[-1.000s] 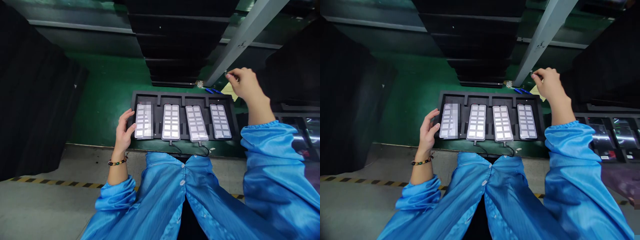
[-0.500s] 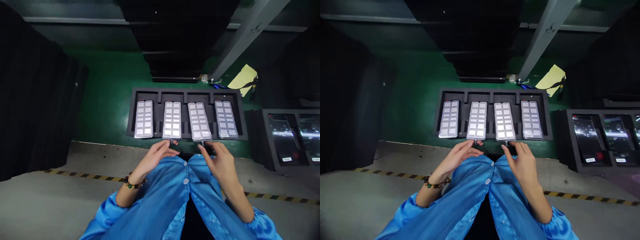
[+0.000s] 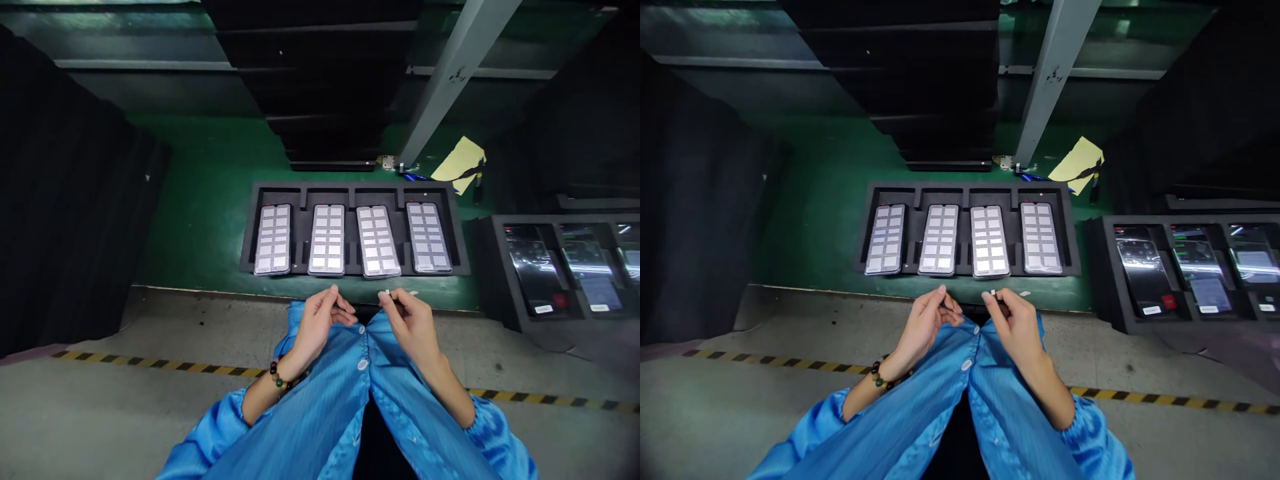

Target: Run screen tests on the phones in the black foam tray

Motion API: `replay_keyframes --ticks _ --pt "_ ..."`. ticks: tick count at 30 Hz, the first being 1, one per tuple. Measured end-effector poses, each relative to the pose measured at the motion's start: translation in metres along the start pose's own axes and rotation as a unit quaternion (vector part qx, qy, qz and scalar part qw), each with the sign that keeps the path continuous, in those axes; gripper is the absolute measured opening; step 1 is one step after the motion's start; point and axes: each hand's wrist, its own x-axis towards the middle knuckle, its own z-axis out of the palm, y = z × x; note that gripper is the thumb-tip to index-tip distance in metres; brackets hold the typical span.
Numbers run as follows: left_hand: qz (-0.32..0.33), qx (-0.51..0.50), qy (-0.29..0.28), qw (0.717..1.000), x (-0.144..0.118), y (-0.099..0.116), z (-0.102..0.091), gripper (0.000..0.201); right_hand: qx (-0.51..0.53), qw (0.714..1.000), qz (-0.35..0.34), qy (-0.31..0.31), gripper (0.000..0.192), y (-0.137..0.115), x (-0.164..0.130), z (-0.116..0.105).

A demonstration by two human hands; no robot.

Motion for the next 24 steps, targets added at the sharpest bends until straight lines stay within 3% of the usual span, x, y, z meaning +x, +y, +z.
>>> replay_keyframes --ticks 4,8,10,13,16,18,20,22,24 --pt "0.050 0.108 -0.195 0.973 -0.013 0.018 0.014 0.050 0.117 0.988 -0.087 -0.039 0.016 -0.008 -0.014 -0.020" --pt "0.147 0.097 -0.253 0.951 -0.006 0.039 0.043 0.028 0.134 0.983 -0.123 -0.013 0.036 -0.011 -0.013 -0.030" --pt "0.167 0.065 -0.250 0.951 0.001 0.046 0.054 0.023 0.132 0.985 -0.099 -0.042 0.037 -0.014 -0.006 -0.038" --pt "0.220 0.040 -0.238 0.945 0.012 0.058 0.059 0.031 0.120 0.989 -0.053 -0.072 0.038 -0.028 0.013 -0.063" --pt "0.294 0.062 -0.216 0.929 0.018 0.073 0.043 0.037 0.039 0.995 -0.049 -0.078 0.039 -0.051 0.042 -0.106" --pt "0.320 0.078 -0.191 0.925 0.020 0.082 0.025 0.037 -0.059 0.994 -0.075 -0.047 0.039 -0.064 0.069 -0.138" --pt "0.335 0.064 -0.157 0.927 0.019 0.088 0.006 0.045 -0.178 0.973 -0.143 0.026 0.035 -0.068 0.104 -0.166" --pt "0.343 0.033 -0.120 0.931 0.017 0.092 -0.010 0.053 -0.290 0.937 -0.187 0.052 0.039 -0.062 0.145 -0.184" --pt "0.345 0.006 -0.088 0.934 0.014 0.093 -0.023 0.060 -0.383 0.906 -0.179 0.020 0.047 -0.047 0.190 -0.187"
